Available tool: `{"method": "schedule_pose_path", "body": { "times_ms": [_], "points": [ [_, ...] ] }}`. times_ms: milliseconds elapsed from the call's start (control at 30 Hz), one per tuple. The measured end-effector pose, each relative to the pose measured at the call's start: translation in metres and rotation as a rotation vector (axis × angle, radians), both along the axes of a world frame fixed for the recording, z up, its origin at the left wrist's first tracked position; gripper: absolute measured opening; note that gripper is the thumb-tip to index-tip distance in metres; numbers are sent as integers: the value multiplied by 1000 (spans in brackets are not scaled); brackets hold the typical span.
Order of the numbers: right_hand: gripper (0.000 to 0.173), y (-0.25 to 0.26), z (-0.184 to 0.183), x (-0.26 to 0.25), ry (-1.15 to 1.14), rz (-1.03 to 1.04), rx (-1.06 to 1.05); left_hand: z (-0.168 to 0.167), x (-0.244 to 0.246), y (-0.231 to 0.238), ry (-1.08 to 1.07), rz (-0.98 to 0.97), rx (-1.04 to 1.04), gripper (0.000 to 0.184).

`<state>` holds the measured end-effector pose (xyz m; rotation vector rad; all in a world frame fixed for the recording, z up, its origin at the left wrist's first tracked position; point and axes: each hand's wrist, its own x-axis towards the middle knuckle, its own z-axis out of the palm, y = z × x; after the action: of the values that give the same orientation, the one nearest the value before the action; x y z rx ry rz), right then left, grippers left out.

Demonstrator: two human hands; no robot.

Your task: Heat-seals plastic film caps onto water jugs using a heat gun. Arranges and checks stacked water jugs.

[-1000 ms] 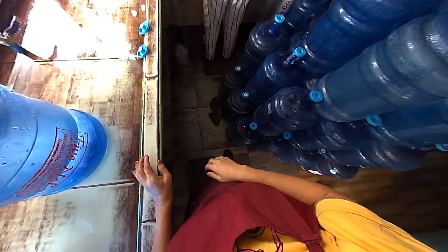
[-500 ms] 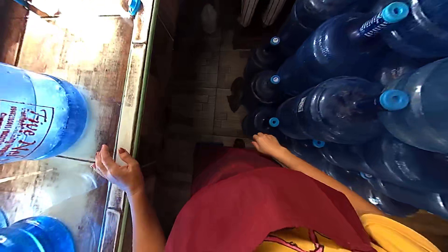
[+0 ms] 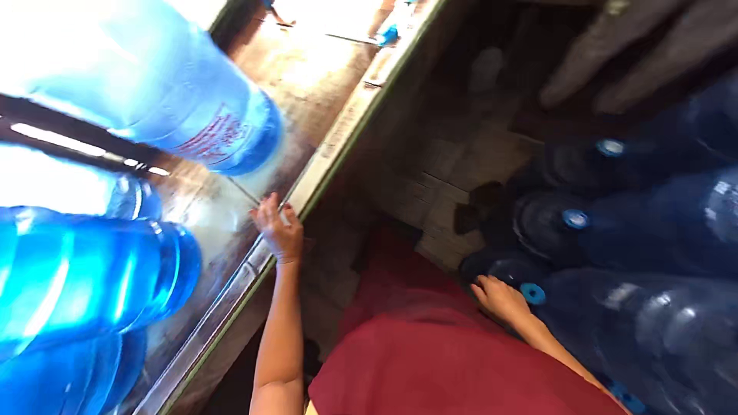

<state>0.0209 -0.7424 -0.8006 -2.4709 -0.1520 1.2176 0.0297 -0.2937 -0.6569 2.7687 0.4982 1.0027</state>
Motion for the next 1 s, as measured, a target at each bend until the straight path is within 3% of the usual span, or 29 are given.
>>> {"method": "schedule_pose_path", "body": {
  "times_ms": [367, 1000],
  "points": [
    [45, -12, 10, 18, 73, -33, 3, 4, -2, 3, 43, 2, 46, 42],
    [45, -33, -12, 3, 62, -139, 56, 7, 10, -22, 8, 70, 88, 42]
  ]
}}
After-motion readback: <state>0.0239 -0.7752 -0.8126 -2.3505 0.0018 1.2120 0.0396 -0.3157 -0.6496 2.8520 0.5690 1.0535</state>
